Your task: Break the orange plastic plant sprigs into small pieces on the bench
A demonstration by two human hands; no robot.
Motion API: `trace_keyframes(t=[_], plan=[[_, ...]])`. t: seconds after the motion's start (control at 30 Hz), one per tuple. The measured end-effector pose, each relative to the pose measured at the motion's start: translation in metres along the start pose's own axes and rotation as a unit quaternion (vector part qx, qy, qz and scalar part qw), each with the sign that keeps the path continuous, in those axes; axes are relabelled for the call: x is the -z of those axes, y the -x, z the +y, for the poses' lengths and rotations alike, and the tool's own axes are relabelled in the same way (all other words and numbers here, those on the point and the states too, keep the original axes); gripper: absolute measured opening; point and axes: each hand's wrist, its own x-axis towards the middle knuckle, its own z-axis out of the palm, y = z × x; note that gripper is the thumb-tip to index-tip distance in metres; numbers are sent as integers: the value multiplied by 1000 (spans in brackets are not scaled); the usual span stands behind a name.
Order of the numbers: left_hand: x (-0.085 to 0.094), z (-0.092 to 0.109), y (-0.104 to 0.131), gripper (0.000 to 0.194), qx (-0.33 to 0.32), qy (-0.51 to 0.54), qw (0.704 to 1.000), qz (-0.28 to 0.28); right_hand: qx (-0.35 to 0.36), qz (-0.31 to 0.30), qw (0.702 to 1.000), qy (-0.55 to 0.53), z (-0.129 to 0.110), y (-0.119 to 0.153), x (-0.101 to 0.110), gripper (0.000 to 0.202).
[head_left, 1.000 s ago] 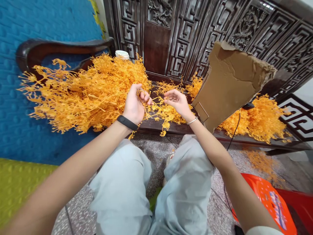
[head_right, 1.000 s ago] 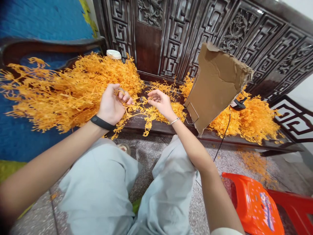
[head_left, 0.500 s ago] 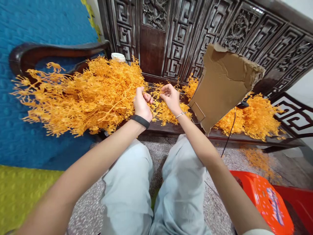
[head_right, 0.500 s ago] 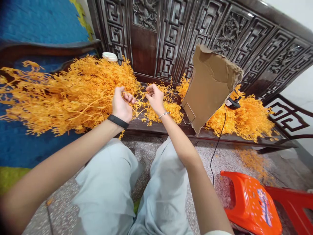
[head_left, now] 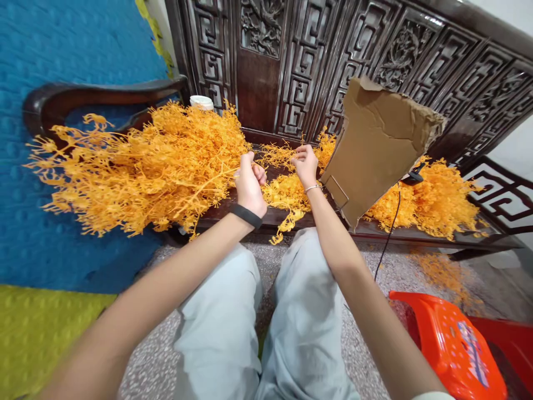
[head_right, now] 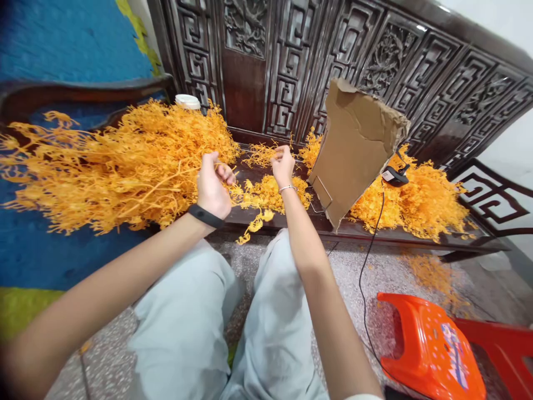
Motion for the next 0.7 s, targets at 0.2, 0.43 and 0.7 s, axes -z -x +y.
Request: trace_keyframes(t=[0.2, 0.43, 0.7], plan=[[16, 12, -8, 42, 63, -36, 994, -86, -107, -11, 992, 72, 42, -4, 25, 21], [32, 21, -13, 42, 55, -110, 982, -147, -139, -54, 983, 108, 82, 4, 44, 10], [38, 29, -14, 43, 63, -113, 976, -175, -80, -39, 990, 113, 74, -2, 45, 22]])
